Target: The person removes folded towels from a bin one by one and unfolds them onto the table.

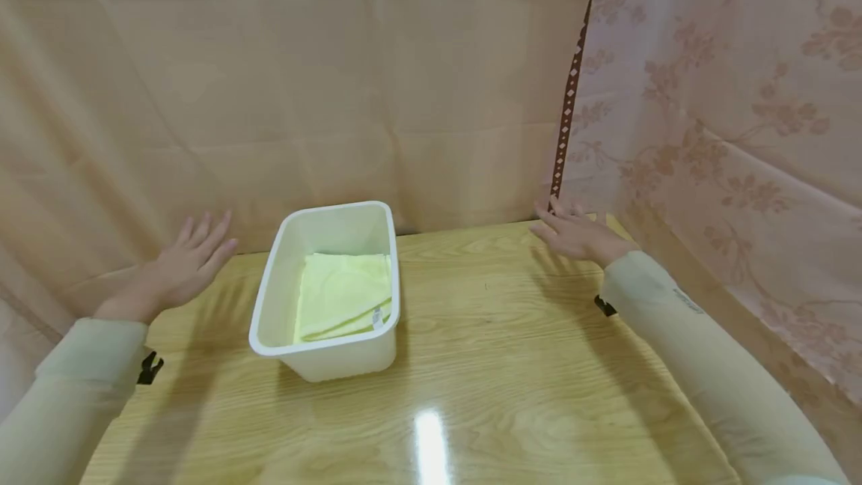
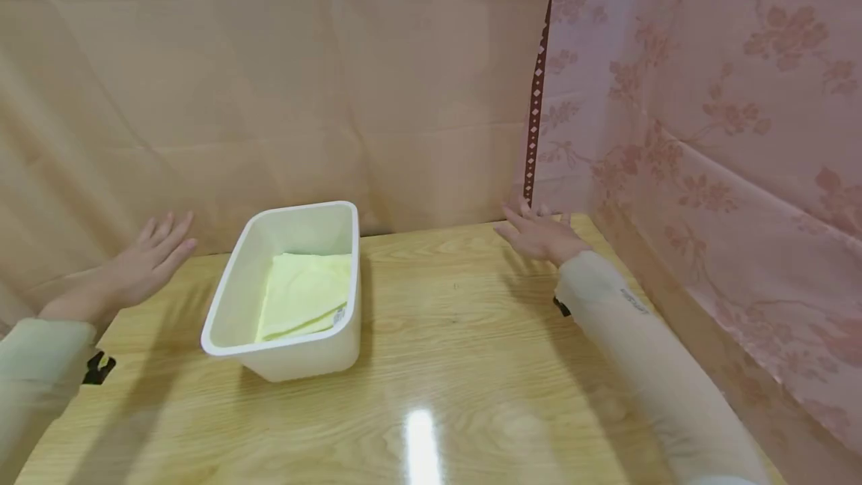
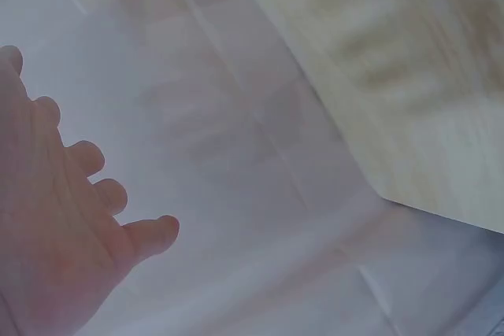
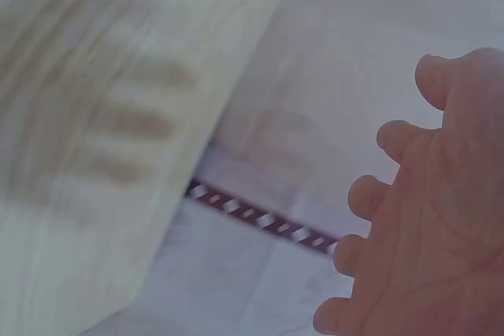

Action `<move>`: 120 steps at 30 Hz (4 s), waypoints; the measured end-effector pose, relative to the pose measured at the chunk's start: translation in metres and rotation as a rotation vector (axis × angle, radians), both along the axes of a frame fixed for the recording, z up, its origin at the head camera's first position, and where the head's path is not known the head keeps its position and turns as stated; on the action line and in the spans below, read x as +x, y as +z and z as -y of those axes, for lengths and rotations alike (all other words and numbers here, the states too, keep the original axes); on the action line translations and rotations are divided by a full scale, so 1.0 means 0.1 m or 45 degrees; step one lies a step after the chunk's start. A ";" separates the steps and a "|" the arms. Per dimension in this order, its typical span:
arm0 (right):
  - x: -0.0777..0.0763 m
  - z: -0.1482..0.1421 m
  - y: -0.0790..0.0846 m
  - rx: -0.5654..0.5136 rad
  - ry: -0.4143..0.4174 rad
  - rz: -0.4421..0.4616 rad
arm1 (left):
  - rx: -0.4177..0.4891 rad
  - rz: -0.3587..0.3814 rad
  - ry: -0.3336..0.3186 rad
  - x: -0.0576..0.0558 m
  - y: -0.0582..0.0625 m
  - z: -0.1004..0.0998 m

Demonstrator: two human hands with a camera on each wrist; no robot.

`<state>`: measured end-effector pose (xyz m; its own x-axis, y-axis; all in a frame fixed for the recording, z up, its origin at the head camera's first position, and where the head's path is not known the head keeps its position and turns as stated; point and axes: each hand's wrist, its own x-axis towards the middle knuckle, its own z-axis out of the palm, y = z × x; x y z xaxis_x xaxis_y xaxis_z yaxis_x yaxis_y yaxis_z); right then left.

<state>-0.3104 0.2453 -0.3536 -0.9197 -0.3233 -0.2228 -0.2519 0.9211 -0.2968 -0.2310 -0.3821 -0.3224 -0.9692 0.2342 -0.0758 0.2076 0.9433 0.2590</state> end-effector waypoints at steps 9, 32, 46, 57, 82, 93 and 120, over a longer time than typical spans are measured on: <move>0.07 0.48 0.16 -0.327 0.188 0.024 | 0.046 -0.116 -0.096 -0.16 0.23 -0.26; 0.46 2.05 -0.58 -1.852 0.207 1.180 | -0.234 -0.114 -0.153 -0.57 0.32 -1.68; 0.55 2.23 -0.70 -1.896 0.251 1.260 | -0.274 0.153 -0.220 -0.76 -0.14 -1.79; 0.61 2.17 -0.63 -1.757 -0.065 1.241 | -0.208 0.415 -0.132 -0.80 -0.55 -1.78; 0.47 2.27 -0.49 -1.776 -0.105 1.211 | -0.060 0.412 -0.041 -0.95 -0.52 -1.73; 0.46 2.34 -0.53 -1.792 -0.087 1.141 | -0.177 0.401 -0.010 -1.10 -0.59 -1.69; 0.35 2.32 -0.54 -1.805 -0.055 1.213 | -0.113 0.364 -0.079 -1.07 -0.42 -1.65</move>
